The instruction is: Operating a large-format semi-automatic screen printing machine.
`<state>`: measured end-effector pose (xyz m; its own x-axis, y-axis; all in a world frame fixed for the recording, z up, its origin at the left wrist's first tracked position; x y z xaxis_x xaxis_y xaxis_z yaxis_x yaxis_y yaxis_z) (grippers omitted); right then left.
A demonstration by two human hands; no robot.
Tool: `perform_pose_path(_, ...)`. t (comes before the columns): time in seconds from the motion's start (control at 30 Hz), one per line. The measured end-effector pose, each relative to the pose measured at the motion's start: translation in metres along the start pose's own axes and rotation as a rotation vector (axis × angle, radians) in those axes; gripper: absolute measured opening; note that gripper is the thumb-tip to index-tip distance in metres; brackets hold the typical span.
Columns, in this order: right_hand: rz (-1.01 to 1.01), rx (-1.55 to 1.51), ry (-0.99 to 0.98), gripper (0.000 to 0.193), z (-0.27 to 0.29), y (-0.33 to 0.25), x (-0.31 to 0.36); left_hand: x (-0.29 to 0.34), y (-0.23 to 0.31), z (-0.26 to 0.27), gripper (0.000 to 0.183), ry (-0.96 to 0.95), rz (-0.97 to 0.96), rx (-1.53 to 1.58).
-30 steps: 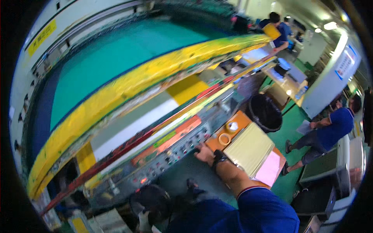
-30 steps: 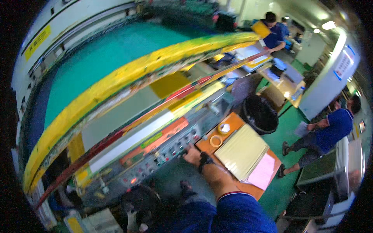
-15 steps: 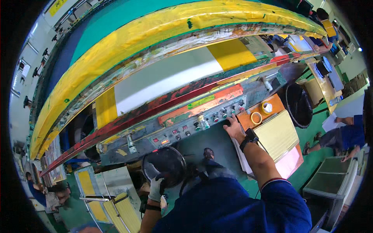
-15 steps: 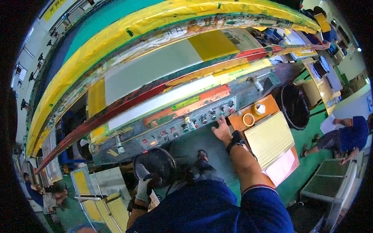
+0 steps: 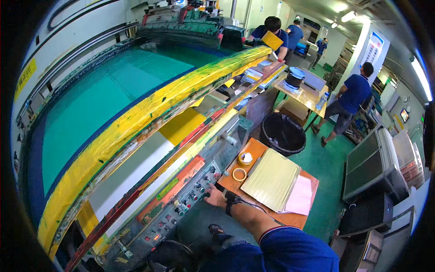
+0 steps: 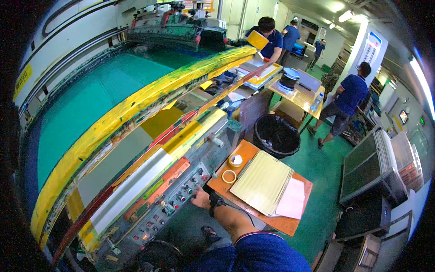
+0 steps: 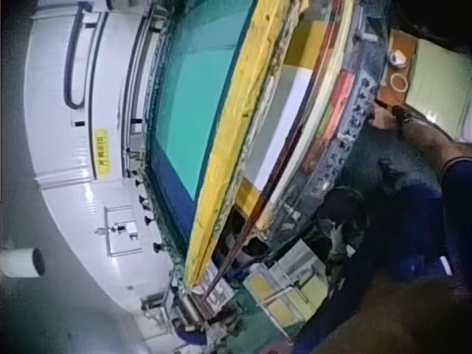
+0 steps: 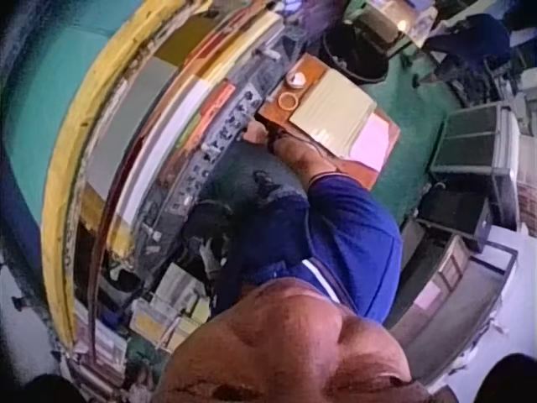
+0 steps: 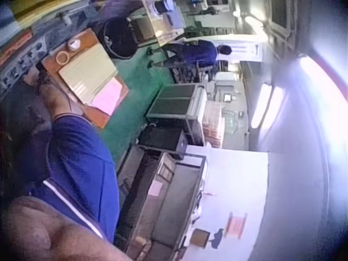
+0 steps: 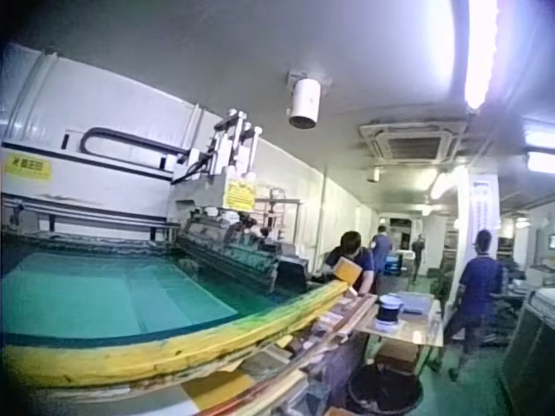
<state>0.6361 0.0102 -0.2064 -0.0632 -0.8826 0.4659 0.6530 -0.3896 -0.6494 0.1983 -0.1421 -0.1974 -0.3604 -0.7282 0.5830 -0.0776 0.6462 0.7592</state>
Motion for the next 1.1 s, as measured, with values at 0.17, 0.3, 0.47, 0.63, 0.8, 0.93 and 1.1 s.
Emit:
perform_pose_path(0.17,0.022,0.024,0.04,0.042,0.009,0.001,0.011,-0.001,0.001,0.006,0.025,-0.03,-0.007,-0.034)
perform_pose_path(0.3,0.046,0.007,-0.009,0.042,-0.011,0.002,0.007,-0.005,0.005,0.004,0.025,-0.035,0.021,-0.038)
perform_pose_path(0.47,0.018,0.061,-0.034,0.052,-0.014,-0.004,0.011,-0.011,0.007,0.003,0.024,-0.028,0.034,-0.054)
perform_pose_path(0.63,0.011,0.146,-0.022,0.054,-0.005,0.004,0.004,-0.014,0.007,0.0,0.023,-0.044,0.039,-0.072)
perform_pose_path(0.8,0.029,0.1,0.01,0.055,-0.003,0.008,0.007,-0.013,0.005,0.0,0.022,-0.048,0.04,-0.08)
perform_pose_path(0.93,0.06,0.231,-0.072,0.056,-0.011,0.006,0.01,-0.005,0.001,0.002,0.022,-0.038,0.044,-0.084)
perform_pose_path(1.1,0.017,0.034,-0.093,0.058,-0.021,0.018,0.019,0.006,-0.004,0.01,0.021,-0.019,0.046,-0.089)
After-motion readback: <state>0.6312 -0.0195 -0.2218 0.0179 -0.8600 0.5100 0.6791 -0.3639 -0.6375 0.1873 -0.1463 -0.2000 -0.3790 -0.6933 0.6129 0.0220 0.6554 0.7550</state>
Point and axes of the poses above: each hand's wrist, its own x-axis away from the middle knuckle, its own z-axis out of the back of the hand, y = z × x, the point moved 5 cm from there along -x, towards the middle knuckle, and after that the axes turned 15 degrees about -y, right-handed, at the moved point
